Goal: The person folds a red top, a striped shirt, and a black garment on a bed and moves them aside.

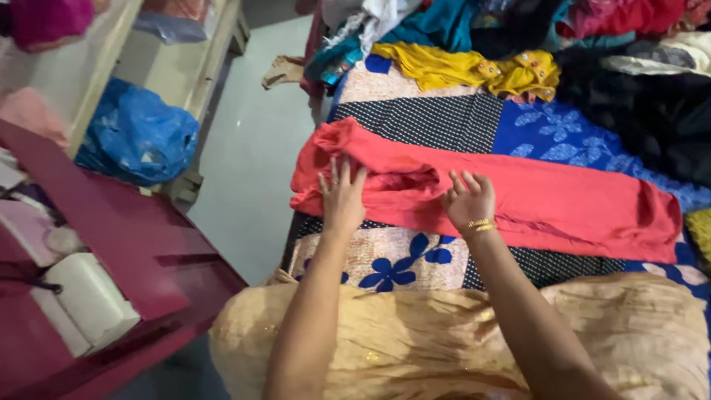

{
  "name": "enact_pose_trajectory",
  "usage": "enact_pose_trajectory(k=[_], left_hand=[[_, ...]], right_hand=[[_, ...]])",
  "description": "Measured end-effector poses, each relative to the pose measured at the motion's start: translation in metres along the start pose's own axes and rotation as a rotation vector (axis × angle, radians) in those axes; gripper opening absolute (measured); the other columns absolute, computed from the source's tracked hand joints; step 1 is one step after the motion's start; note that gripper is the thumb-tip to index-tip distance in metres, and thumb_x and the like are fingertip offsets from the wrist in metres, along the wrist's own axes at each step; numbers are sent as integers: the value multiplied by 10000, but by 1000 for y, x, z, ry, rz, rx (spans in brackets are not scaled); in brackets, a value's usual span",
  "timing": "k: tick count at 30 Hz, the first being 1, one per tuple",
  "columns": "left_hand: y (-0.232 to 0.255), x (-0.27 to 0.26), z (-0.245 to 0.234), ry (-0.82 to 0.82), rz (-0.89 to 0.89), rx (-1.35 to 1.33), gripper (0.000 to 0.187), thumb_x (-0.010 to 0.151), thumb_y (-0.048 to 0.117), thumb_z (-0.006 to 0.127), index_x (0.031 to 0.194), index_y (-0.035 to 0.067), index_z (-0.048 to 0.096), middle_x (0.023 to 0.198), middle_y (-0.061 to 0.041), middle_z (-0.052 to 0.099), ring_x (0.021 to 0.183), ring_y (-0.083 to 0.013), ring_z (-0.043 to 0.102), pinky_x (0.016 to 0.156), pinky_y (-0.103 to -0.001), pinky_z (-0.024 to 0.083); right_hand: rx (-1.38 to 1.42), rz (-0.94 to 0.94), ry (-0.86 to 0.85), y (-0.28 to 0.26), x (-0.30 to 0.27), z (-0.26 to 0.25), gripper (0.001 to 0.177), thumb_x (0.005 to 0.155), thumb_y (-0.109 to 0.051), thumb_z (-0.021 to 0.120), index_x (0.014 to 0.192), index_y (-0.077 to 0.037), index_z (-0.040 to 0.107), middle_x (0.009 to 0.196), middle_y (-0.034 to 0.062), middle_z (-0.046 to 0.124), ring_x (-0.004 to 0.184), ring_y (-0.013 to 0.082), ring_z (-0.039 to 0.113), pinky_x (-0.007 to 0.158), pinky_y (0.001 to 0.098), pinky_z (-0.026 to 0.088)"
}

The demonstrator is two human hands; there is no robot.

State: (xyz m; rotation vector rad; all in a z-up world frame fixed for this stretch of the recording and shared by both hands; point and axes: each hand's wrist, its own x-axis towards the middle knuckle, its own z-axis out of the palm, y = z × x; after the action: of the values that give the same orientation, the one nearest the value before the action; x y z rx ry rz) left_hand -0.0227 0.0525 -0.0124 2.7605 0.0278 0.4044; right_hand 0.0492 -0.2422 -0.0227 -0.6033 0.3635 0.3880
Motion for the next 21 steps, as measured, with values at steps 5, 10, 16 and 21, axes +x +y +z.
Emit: enact_pose_trajectory(k=[5,10,16,21], left_hand=[[10,6,-38,-291,-135,-121,1040,652,129,779,1580,236,322,1694,-163,101,1546,-443,148,1166,-750,120],[11,4,-40,-314,-153,-96,1106,649,160,792,1613,189,250,1712,-153,46,1557,-445,119,1162,-759,95],[4,5,-32,-371,-188,-88,1151,656,200,804,1618,176,173,1711,-125,17,1562,-422,108,1169,-746,116],[2,4,-27,-361,-176,-44,1180,657,203,809,1635,153,151,1723,-154,8,1567,-419,106,1173,-728,157]], right_hand=[[-643,-142,325,-13,3,-52,191,946,-245,606,1090,-121,591,1058,95,642,753,190,625,711,410,518],[-1416,-664,-63,13,43,18,499,961,-323,800,1248,10,563,1147,123,659,1023,286,653,861,438,562],[-1745,-513,-179,24,86,48,331,808,-158,746,1116,-85,649,951,120,689,814,213,694,740,391,569],[-522,-621,226,-68,60,-37,103,985,-121,660,982,-155,563,894,3,594,738,114,591,603,271,532]])
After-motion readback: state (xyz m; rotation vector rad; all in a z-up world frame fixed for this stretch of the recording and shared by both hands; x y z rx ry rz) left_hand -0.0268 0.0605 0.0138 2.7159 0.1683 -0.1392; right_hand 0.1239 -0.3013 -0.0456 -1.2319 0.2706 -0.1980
